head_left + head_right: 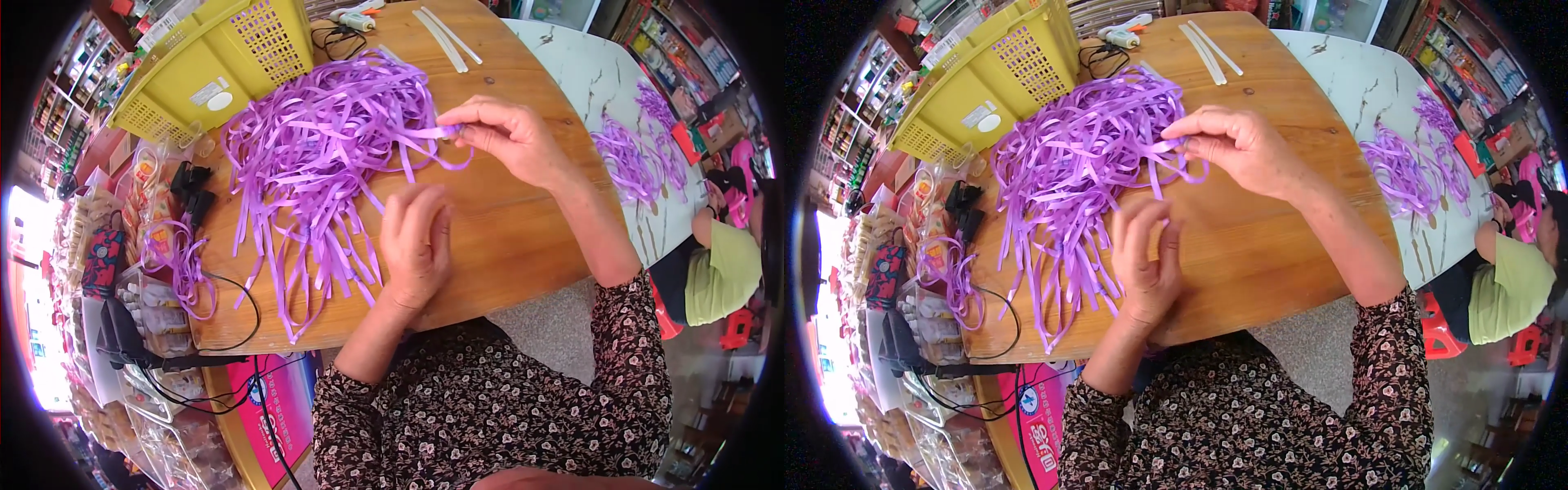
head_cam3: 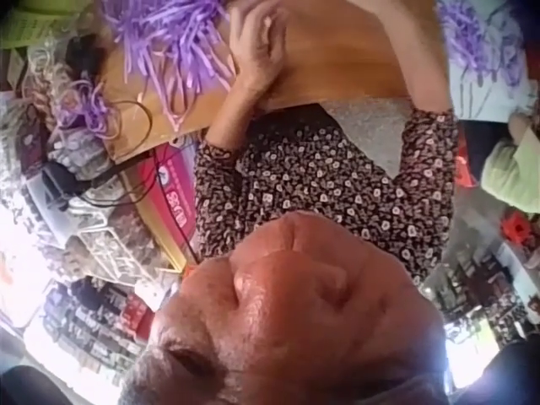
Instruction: The person picks up a purple ribbon and rolls one end into a small coil by hand. They then wrap the remaining length of the ribbon around the coil multiple times to form a small flower shape.
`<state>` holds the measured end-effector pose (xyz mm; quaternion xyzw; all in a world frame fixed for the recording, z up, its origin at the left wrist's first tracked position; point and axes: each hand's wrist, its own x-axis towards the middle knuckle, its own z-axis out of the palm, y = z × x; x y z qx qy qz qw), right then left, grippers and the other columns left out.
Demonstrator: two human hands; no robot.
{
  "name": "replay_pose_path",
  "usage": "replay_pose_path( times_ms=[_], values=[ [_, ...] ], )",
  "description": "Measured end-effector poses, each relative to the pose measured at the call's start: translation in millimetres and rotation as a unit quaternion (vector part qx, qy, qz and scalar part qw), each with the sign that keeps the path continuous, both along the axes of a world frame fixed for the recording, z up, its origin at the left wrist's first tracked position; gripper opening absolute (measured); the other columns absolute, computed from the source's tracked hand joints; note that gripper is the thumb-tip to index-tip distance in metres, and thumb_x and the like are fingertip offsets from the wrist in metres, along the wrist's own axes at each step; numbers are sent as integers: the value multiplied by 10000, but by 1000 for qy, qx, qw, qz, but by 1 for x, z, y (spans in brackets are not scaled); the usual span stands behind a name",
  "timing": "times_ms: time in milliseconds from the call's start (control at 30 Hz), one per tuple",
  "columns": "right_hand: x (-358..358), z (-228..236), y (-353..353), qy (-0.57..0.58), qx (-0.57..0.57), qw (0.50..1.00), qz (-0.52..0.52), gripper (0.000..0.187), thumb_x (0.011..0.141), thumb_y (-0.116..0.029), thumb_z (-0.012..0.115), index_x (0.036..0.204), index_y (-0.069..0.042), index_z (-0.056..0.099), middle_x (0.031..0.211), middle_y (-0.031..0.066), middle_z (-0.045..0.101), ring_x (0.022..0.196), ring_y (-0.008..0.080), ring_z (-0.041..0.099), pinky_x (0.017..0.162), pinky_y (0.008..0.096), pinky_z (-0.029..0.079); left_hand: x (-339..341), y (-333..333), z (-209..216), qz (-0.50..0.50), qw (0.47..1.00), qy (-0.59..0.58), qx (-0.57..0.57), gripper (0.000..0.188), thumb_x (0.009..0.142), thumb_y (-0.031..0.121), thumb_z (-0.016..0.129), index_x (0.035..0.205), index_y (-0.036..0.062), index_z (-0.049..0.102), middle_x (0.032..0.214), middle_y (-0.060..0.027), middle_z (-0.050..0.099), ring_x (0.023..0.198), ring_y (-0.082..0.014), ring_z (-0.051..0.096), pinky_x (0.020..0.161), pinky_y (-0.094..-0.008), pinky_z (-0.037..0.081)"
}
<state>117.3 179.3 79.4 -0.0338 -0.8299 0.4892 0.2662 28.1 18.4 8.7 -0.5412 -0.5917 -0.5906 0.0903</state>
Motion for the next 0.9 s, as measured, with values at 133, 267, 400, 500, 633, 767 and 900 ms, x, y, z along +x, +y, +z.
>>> replay_pose_path(
  times_ms=[133,267,400,500,633,767,900],
  values=[
    [25,18,-22,11,71,997,1,254,855,32,552,1102,-4,603,943,43,598,853,110,577,755,227,472,5,0,12,49,998,9,46,368,743,-45,635,1089,-13,515,1061,-141,531,994,-276,505,868,-363,406],
    [45,26,-38,8,71,997,-3,335,826,30,600,1156,-23,575,894,24,611,792,80,563,697,214,473,14,-5,41,-5,998,9,63,423,747,-23,654,1144,-13,510,1052,-162,533,992,-320,510,848,-376,425],
    [51,32,-57,-20,67,998,-4,340,832,3,607,1169,-21,565,871,14,611,740,55,541,667,200,457,22,-13,46,-102,991,-64,58,245,770,-28,641,1006,15,594,944,-99,566,837,-227,556,721,-296,455],
    [58,30,-60,-32,-83,995,49,327,850,-23,594,1175,-17,557,829,10,609,687,44,526,644,190,445,27,-25,48,-90,990,-108,33,120,786,-45,620,897,1,614,814,-60,562,721,-149,508,626,-236,401],
    [84,23,-43,-107,-40,993,-3,239,864,-68,593,1095,-5,604,777,12,615,685,54,552,642,199,458,6,-35,41,-3,994,-98,38,149,818,-74,541,921,5,615,847,-57,581,764,-137,521,701,-246,416],
    [115,25,-33,-65,-14,995,-80,168,862,-122,612,984,-15,656,791,21,642,724,77,594,670,215,476,-32,-55,38,68,982,-150,97,88,887,22,544,940,-12,606,871,-20,587,792,-81,515,735,-213,425],
    [142,8,-19,-49,59,983,-166,154,863,-139,612,972,-43,666,791,9,647,726,76,596,681,217,476,-57,-53,24,84,977,-183,69,97,891,35,547,951,-5,612,867,-5,584,793,-70,507,721,-214,425]
  ],
)
